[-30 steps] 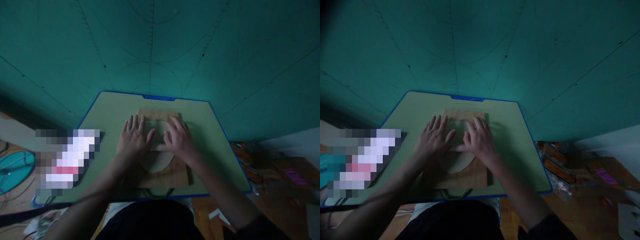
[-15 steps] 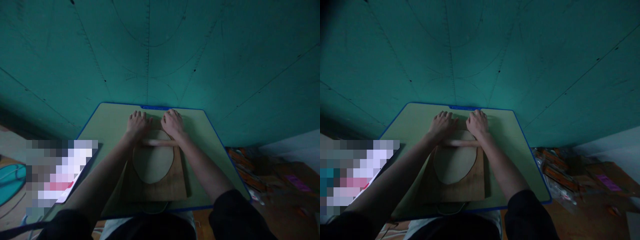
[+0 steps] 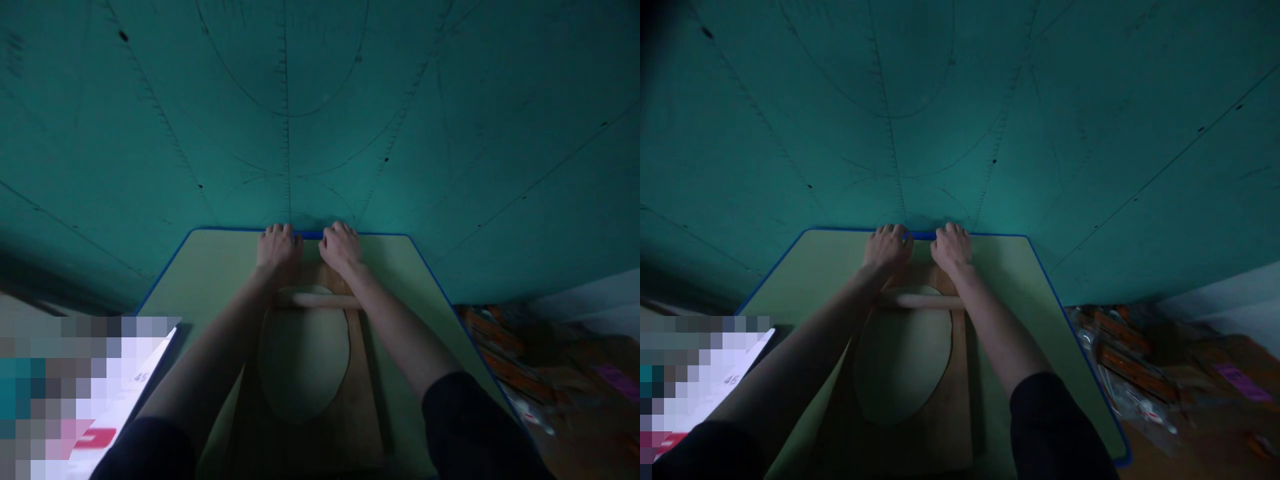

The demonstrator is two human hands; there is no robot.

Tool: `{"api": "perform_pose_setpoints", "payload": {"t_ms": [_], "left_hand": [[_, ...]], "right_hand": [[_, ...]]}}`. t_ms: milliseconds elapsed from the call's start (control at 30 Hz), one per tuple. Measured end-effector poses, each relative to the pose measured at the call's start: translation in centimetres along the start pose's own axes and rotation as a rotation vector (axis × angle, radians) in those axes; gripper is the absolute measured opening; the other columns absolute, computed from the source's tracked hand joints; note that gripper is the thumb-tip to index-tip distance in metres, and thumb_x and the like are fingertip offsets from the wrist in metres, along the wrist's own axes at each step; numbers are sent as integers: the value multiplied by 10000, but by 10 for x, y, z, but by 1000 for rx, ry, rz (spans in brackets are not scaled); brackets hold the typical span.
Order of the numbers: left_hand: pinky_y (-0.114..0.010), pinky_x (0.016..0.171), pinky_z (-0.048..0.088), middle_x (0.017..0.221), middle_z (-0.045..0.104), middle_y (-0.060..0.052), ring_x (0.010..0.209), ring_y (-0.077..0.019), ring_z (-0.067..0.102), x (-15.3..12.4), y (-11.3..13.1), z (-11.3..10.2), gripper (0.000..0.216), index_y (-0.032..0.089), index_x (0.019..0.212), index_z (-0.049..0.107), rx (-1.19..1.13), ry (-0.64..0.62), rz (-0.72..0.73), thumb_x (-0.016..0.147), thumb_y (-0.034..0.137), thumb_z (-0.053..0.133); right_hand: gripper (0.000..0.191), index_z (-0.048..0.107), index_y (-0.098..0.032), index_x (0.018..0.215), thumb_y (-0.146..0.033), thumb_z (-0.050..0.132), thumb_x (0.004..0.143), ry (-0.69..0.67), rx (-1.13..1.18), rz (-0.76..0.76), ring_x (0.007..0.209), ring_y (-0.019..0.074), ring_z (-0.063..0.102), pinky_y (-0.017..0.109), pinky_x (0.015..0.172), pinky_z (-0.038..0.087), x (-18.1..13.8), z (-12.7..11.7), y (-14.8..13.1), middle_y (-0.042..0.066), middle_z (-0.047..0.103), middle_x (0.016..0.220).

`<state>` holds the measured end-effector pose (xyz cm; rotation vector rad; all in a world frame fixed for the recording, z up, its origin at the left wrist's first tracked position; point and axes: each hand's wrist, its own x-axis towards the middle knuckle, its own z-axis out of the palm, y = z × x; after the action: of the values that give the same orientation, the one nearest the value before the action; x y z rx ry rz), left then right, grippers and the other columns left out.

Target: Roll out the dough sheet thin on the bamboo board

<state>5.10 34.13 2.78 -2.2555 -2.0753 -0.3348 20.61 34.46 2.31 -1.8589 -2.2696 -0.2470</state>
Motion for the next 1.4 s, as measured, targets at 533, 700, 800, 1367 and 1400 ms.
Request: {"api": "perform_pose_setpoints", "payload": {"t_ms": [533,700,800,1367,1400], "left_hand": [[-415,902,491,1180,663,-197,1115,-322,620,-39,4,-10,376,122,1166,622,-31,-26,43,1021,336,349],[-413,897,492,1171,654,-192,1113,-323,618,-78,6,-19,369,115,1172,609,-25,0,68,1036,333,344],[-410,896,496,1193,649,-189,1122,-319,618,-99,4,-25,324,122,1184,607,-16,9,68,1017,237,355],[-403,944,505,1247,663,-141,1165,-298,599,-113,2,-26,374,179,1217,658,-81,-28,146,955,128,396],[-405,945,502,1230,667,-145,1153,-300,600,-104,2,-25,364,170,1203,661,-76,-29,156,953,128,400]], "right_hand": [[223,678,-163,1067,-190,492,949,9,8,-36,1087,279,574,408,913,449,-29,-13,-17,148,653,1126],[191,671,-179,1007,-200,490,950,95,70,-102,1050,266,570,392,898,442,-66,-31,-36,129,650,1089],[180,672,-192,977,-195,493,950,144,133,-91,1050,258,573,381,902,444,-92,-41,-43,112,659,1085],[320,641,-154,1208,-262,478,955,16,99,-68,1220,316,560,463,1047,423,-145,-37,-46,180,615,1357],[300,645,-159,1176,-250,489,935,3,106,-58,1185,312,573,456,1017,437,-136,-37,-43,174,624,1330]]}}
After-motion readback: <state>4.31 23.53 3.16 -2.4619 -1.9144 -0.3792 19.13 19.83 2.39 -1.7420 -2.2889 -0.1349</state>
